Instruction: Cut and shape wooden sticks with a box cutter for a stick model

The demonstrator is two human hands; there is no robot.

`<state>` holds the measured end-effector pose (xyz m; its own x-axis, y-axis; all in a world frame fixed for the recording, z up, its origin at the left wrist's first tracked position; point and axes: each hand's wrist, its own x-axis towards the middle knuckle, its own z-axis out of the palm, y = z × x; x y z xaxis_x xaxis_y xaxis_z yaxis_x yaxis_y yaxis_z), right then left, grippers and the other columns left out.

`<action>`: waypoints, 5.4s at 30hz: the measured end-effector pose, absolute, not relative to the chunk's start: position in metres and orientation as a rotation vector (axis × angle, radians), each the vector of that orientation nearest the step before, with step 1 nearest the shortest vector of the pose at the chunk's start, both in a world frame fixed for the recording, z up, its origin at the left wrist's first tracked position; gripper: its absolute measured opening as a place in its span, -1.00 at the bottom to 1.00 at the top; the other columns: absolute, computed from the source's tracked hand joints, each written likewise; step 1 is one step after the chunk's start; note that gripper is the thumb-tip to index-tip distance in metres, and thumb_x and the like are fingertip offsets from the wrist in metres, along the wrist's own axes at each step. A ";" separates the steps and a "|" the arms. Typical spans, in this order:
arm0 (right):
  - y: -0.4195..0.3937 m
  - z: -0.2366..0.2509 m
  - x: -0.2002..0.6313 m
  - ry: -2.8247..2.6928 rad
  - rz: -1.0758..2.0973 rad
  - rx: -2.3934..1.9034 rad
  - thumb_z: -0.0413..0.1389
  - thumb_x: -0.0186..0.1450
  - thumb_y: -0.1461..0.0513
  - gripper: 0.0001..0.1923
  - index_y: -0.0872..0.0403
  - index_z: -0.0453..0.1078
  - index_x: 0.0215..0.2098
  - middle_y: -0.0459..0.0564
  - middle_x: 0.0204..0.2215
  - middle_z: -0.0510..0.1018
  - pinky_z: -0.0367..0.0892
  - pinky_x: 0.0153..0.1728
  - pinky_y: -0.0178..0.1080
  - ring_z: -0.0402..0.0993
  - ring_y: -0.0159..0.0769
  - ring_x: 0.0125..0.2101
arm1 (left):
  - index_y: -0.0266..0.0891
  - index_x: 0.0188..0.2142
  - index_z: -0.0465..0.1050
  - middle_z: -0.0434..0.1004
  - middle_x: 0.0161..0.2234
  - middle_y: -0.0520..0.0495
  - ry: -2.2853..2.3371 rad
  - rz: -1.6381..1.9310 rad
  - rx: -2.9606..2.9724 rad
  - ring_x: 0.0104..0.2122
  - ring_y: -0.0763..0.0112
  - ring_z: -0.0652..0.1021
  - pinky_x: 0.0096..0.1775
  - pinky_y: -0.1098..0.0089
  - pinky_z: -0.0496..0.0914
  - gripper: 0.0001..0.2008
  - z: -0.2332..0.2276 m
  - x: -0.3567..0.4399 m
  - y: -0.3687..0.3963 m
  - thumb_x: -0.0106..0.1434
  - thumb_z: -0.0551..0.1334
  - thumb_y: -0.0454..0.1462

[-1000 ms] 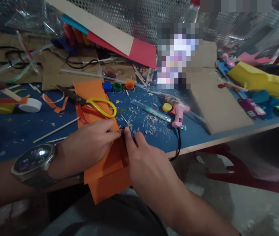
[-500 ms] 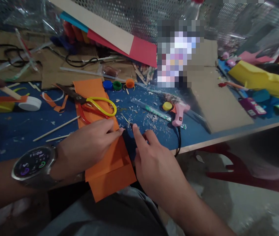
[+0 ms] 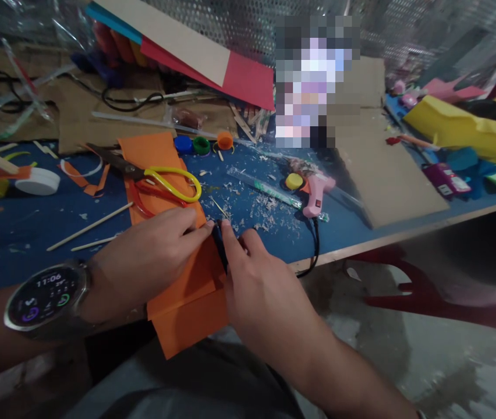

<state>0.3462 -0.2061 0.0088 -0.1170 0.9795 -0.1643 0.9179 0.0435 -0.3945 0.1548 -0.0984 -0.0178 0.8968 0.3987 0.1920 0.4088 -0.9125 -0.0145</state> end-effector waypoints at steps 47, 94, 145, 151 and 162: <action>-0.200 0.015 0.340 -2.159 0.647 -2.043 -0.10 0.49 0.33 -0.27 0.21 0.01 0.61 0.28 0.10 0.45 0.59 -0.08 0.07 0.55 -0.04 -0.13 | -0.43 -0.08 0.55 0.50 -0.23 -0.20 -0.539 -0.286 -2.887 -0.25 0.09 0.55 -0.20 0.15 0.53 -0.74 -0.016 0.159 -0.099 0.44 0.08 -0.48; -0.196 0.016 0.345 -2.145 0.627 -2.037 -0.10 0.51 0.31 -0.28 0.16 0.04 0.62 0.27 0.12 0.46 0.60 -0.15 0.06 0.56 -0.02 -0.14 | -0.41 -0.14 0.54 0.49 -0.24 -0.21 -0.510 -0.329 -2.834 -0.25 0.12 0.51 -0.19 0.18 0.49 -0.75 -0.019 0.157 -0.096 0.42 0.07 -0.49; -0.195 0.011 0.345 -2.124 0.626 -1.993 -0.10 0.49 0.29 -0.28 0.19 0.07 0.60 0.26 0.08 0.46 0.55 -0.21 -0.05 0.52 -0.07 -0.16 | -0.40 -0.05 0.55 0.53 -0.20 -0.21 -0.540 -0.245 -2.898 -0.23 0.12 0.57 -0.19 0.19 0.55 -0.68 -0.008 0.154 -0.092 0.44 0.02 -0.50; -0.191 0.011 0.342 -2.155 0.674 -2.008 -0.14 0.50 0.30 -0.28 0.22 0.04 0.61 0.28 0.09 0.44 0.56 -0.15 0.03 0.52 -0.07 -0.18 | -0.36 -0.14 0.54 0.48 -0.25 -0.17 -0.494 -0.313 -2.907 -0.27 0.15 0.54 -0.22 0.21 0.52 -0.71 -0.010 0.155 -0.090 0.40 0.04 -0.52; -0.185 0.016 0.341 -2.204 0.671 -2.016 -0.14 0.48 0.33 -0.26 0.24 0.01 0.61 0.27 0.08 0.45 0.56 -0.11 0.01 0.53 -0.07 -0.16 | -0.34 -0.19 0.54 0.49 -0.27 -0.16 -0.510 -0.226 -2.885 -0.25 0.18 0.55 -0.24 0.27 0.50 -0.73 -0.011 0.158 -0.091 0.41 0.07 -0.50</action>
<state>0.3409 -0.1848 0.0160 -0.1310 0.9643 -0.2302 0.9290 0.0383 -0.3680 0.1584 -0.0913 -0.0107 0.9287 0.3216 0.1846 0.3526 -0.9199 -0.1713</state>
